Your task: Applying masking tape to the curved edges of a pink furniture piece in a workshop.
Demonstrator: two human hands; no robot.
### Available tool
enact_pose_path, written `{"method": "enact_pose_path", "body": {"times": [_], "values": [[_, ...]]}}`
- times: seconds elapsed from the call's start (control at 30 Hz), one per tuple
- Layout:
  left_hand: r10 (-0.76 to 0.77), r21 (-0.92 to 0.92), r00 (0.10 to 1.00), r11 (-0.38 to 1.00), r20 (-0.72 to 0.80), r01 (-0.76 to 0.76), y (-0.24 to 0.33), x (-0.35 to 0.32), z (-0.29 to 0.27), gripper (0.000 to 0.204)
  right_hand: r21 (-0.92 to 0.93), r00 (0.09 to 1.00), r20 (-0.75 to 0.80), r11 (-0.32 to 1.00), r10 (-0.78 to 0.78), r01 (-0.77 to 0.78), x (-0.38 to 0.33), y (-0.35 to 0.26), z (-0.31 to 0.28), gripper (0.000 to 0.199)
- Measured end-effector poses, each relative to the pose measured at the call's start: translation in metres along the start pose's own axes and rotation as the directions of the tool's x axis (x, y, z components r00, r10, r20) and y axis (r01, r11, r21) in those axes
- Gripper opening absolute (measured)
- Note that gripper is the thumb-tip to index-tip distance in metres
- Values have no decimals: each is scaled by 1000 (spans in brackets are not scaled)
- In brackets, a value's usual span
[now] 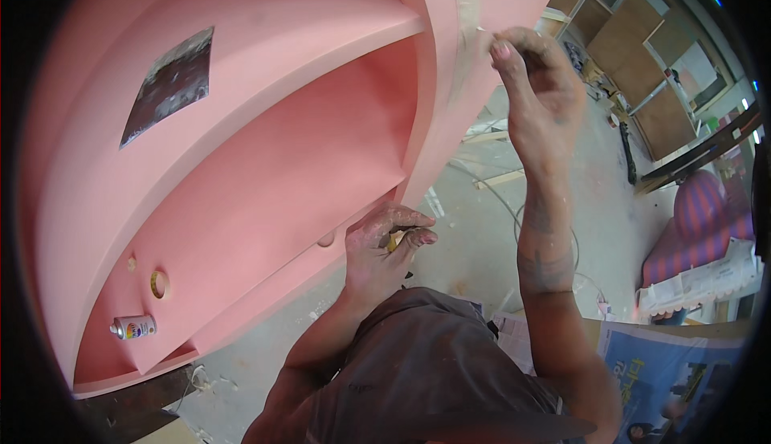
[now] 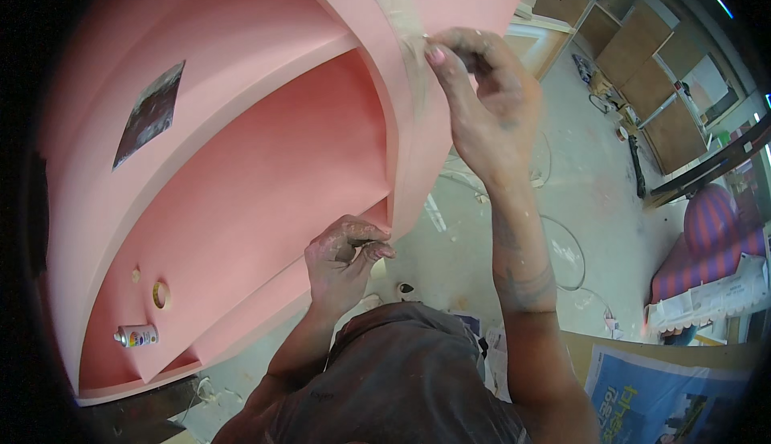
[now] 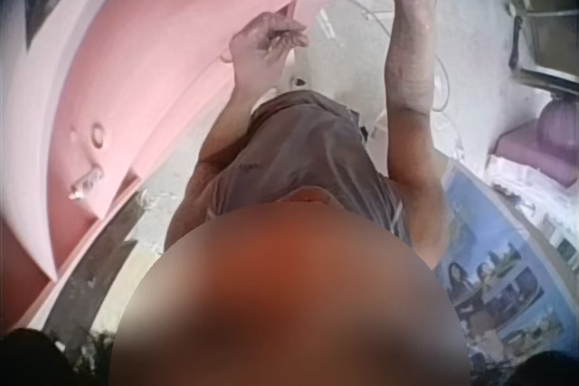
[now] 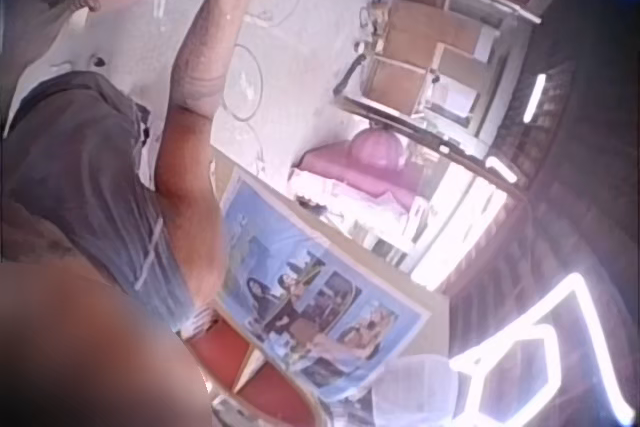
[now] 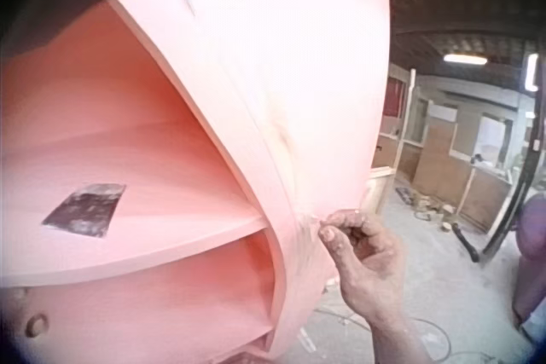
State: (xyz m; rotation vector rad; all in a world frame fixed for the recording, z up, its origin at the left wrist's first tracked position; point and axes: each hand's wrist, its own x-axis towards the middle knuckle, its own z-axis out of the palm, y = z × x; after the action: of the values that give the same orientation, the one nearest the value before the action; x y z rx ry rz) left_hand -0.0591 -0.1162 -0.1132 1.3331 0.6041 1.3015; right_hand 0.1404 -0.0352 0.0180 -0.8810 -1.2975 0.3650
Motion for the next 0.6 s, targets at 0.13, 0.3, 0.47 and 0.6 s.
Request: {"method": "enact_pose_path", "body": {"times": [0.13, 0.3, 0.47, 0.6], "values": [[-4, -66, 1000, 998, 5, 4, -7, -10, 0, 21, -31, 984, -9, 983, -181, 180, 18, 18, 11, 14], [-46, -18, 999, 999, -18, 46, -4, -17, 2, 22, -9, 973, -66, 975, -220, 220, 20, 24, 20, 13], [-18, -51, 998, 999, -52, 16, -9, -20, 4, 24, -78, 966, -72, 967, -248, 242, 19, 26, 26, 15], [-32, -73, 998, 997, -51, 28, -9, -21, 5, 27, -52, 958, -118, 965, -261, 257, 16, 27, 34, 16]]}}
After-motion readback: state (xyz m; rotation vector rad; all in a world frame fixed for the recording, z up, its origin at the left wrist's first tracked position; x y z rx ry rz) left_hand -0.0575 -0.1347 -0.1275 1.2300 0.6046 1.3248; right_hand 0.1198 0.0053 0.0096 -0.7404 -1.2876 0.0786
